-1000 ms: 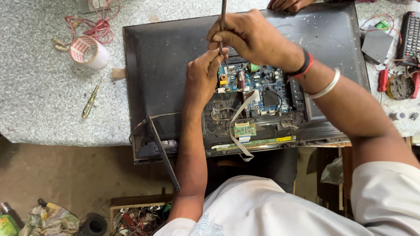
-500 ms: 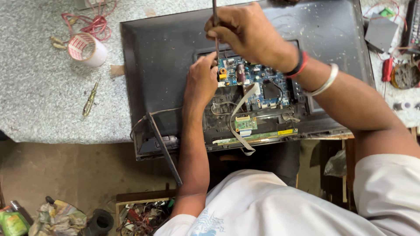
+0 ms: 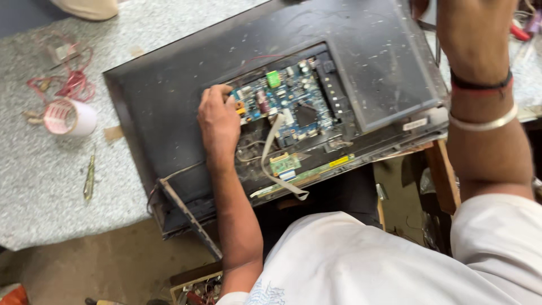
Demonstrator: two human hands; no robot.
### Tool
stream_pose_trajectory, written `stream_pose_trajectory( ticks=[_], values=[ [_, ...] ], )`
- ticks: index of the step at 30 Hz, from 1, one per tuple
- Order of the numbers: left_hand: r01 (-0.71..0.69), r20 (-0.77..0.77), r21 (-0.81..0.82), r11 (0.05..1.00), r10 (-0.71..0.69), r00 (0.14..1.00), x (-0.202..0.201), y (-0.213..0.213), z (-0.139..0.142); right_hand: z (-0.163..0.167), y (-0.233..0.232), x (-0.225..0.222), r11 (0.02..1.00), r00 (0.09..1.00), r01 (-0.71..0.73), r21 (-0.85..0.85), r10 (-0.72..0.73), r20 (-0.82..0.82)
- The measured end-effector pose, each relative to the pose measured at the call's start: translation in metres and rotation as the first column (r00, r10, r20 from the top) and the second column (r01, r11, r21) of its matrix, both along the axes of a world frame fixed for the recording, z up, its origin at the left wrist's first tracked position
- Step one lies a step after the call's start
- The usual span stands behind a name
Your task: The person repairs a television lying face-down on a workbench, using a screwdriver to unscrew and adjust components on the exposed mainboard. They briefly reach into a lower shelf to retrieve a small part, then continue prying and repositioning the board and its connectors by hand and with the screwdriver.
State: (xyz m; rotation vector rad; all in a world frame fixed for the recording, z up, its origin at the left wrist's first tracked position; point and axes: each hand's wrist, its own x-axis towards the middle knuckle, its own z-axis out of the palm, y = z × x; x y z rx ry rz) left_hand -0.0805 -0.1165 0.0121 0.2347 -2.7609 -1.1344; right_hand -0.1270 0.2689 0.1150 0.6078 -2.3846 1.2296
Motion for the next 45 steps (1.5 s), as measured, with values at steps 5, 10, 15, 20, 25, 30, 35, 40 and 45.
stream_pose_trajectory(
  ticks=[5,10,15,20,25,30,35,40,45],
  values=[
    [-0.050,-0.247,-0.129,0.990,0.017,0.969,0.015,0.020,0.027,-0.025,0.054,0.048,0.880,0.967,0.133,-0.456,-0.014,0.255],
    [-0.102,-0.292,0.027,0.994,0.105,0.951,0.039,0.086,0.078,-0.052,0.134,0.072,0.507,0.996,0.020,-0.862,0.063,0.060],
    [0.431,-0.374,0.060,0.900,-0.380,0.846,0.041,0.193,0.099,-0.071,0.206,0.118,0.458,0.988,0.151,-0.876,-0.085,0.126],
    [0.655,-0.279,0.091,0.750,-0.612,0.740,0.038,0.299,0.067,-0.086,0.217,0.181,0.412,0.978,0.203,-0.888,-0.127,0.165],
    [0.687,-0.152,-0.025,0.726,-0.682,0.715,0.022,0.372,0.039,-0.093,0.227,0.218,0.494,0.938,0.303,-0.815,-0.304,0.165],
    [0.705,-0.229,0.005,0.709,-0.686,0.691,0.026,0.381,0.028,-0.094,0.227,0.225,0.532,0.930,0.305,-0.790,-0.347,0.126],
    [0.609,-0.281,-0.167,0.775,-0.630,0.724,0.085,0.322,0.025,-0.098,0.188,0.202,0.439,0.973,0.216,-0.872,-0.175,0.152],
    [0.427,-0.366,-0.113,0.897,-0.437,0.822,0.129,0.235,0.050,-0.110,0.124,0.167,0.386,0.986,0.096,-0.917,0.092,0.142],
    [0.084,-0.333,-0.431,0.899,-0.244,0.911,0.158,0.068,0.070,-0.120,0.068,0.137,0.456,0.958,0.030,-0.889,0.241,0.156]
  ],
)
